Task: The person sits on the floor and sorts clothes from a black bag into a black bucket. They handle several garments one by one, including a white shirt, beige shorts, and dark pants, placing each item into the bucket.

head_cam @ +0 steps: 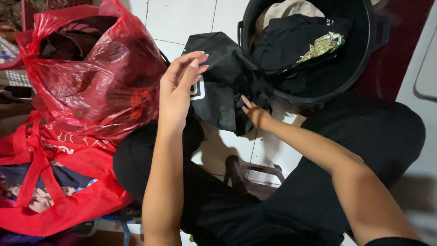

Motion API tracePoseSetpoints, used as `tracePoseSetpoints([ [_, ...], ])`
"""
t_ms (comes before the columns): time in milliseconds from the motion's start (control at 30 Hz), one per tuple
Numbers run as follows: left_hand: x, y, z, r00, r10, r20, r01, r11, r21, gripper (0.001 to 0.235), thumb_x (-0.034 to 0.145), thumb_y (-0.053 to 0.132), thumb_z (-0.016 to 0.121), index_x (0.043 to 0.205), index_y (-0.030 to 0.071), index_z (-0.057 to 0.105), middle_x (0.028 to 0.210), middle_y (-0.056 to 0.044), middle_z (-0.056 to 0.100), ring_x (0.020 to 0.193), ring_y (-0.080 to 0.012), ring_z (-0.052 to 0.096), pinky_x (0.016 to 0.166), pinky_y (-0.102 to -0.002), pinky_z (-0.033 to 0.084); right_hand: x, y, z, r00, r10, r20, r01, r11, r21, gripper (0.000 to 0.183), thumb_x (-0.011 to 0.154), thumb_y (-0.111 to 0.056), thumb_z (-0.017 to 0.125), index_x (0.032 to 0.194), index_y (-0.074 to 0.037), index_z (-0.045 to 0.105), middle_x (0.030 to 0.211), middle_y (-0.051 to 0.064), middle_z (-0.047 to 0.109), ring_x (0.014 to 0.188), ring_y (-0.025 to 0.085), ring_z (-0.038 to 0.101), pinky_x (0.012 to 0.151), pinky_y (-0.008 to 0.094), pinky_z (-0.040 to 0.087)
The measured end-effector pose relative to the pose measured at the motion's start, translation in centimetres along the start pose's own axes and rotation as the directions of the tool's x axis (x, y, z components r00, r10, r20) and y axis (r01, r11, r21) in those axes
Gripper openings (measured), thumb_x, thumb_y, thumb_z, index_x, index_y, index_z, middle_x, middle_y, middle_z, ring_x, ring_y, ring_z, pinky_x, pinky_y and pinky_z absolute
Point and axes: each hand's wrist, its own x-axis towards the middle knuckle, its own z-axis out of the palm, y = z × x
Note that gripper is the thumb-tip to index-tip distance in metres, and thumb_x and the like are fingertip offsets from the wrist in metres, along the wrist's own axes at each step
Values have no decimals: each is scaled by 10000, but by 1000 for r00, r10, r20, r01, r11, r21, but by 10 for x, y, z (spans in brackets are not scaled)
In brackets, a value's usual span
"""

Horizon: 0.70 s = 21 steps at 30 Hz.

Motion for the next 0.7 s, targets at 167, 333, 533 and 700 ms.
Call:
tracePoseSetpoints([
  [167,3,-8,2,1000,20,5,-19,997,-80,294,1059,232,608,1273,40,668,1258,-73,731,1083,-115,678,951,-259,503,14,8,21,955,-30,-294,62,993,100,664,897,29,489,1548,-40,380,1685,212,150,1453,314,401,1147,324,382],
  [333,3,-11,10,999,31,21,-30,999,-40,291,1049,224,610,1269,45,671,1233,-65,738,1063,-108,675,918,-243,497,16,21,29,902,-82,-424,103,994,28,519,933,-40,489,1451,-58,465,1592,192,367,1386,323,487,1152,344,370],
  [533,5,-17,21,995,88,50,-85,995,-56,284,1058,227,606,1269,48,672,1226,-57,742,1071,-115,691,926,-246,494,-9,16,13,802,-51,-595,25,998,-51,287,841,-47,578,1123,-68,622,1095,114,629,1069,261,650,965,355,479],
  [700,7,-18,25,997,65,43,-65,998,16,291,1047,233,597,1265,58,679,1207,-46,754,1041,-110,706,883,-235,488,-19,8,-7,620,-26,-784,-50,996,-73,367,787,-53,611,1149,5,641,957,134,617,885,261,652,737,361,475],
])
